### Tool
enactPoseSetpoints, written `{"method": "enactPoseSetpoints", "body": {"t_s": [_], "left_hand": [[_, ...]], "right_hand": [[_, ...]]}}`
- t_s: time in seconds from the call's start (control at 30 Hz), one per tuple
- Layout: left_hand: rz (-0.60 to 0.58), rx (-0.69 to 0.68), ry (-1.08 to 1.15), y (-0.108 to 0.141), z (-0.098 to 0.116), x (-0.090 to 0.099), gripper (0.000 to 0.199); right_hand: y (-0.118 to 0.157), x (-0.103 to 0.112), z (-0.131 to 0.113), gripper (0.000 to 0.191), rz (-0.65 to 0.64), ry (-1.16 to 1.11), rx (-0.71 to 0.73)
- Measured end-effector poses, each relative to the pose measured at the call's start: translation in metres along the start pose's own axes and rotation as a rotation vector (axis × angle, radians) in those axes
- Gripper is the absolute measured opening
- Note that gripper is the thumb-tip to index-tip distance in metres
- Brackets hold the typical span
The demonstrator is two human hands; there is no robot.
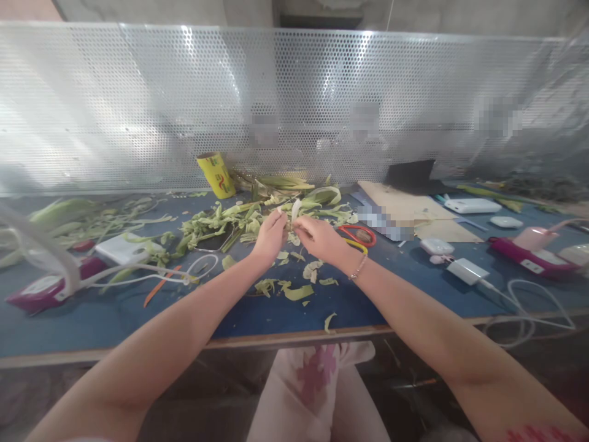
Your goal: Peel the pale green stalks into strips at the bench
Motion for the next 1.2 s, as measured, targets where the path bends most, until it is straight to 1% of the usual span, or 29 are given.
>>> {"method": "enactPoseSetpoints", "body": {"t_s": [0.13, 0.27, 0.4, 0.6, 0.7, 0.8, 0.87, 0.97, 1.03, 1.2], "left_hand": [[0.005, -0.013, 0.006, 0.0, 0.001, 0.0, 0.025], [-0.014, -0.007, 0.01, 0.001, 0.002, -0.001, 0.025], [-0.026, 0.0, 0.017, 0.003, 0.003, -0.002, 0.023], [-0.048, -0.008, 0.074, 0.002, 0.0, -0.003, 0.028], [-0.052, -0.01, 0.085, 0.001, 0.0, -0.003, 0.027], [-0.038, -0.013, 0.082, 0.001, 0.0, -0.002, 0.026], [-0.009, -0.012, 0.067, 0.001, 0.0, 0.0, 0.026], [0.018, -0.023, 0.033, 0.003, 0.001, 0.001, 0.026], [0.013, -0.031, 0.022, 0.004, 0.002, 0.0, 0.027], [-0.014, -0.018, 0.056, 0.007, 0.001, -0.005, 0.028]], "right_hand": [[-0.001, 0.001, 0.001, 0.013, 0.01, -0.017, -0.015], [-0.001, 0.0, 0.005, 0.014, -0.008, -0.022, -0.058], [-0.001, 0.0, 0.009, 0.015, -0.02, -0.018, -0.072], [-0.002, -0.001, 0.011, 0.017, -0.035, -0.012, -0.06], [-0.002, -0.001, 0.011, 0.017, -0.027, -0.026, -0.048], [-0.001, -0.002, 0.013, 0.016, -0.028, -0.047, -0.092], [0.0, -0.003, 0.014, 0.015, -0.032, -0.072, -0.132], [0.0, -0.001, 0.012, 0.021, 0.023, -0.087, -0.168], [0.0, 0.0, 0.012, 0.025, 0.067, -0.058, -0.192], [-0.001, -0.002, 0.013, 0.026, 0.083, 0.027, -0.213]]}}
Point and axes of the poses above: each hand's wrist, its own y-axis away from the middle knuckle, its own x-axis out of the back of the hand, z = x × y, the point moved 5 cm from there along -y, towards the middle knuckle, and after that the axes turned 6 degrees about z, right-handed, at the moved point
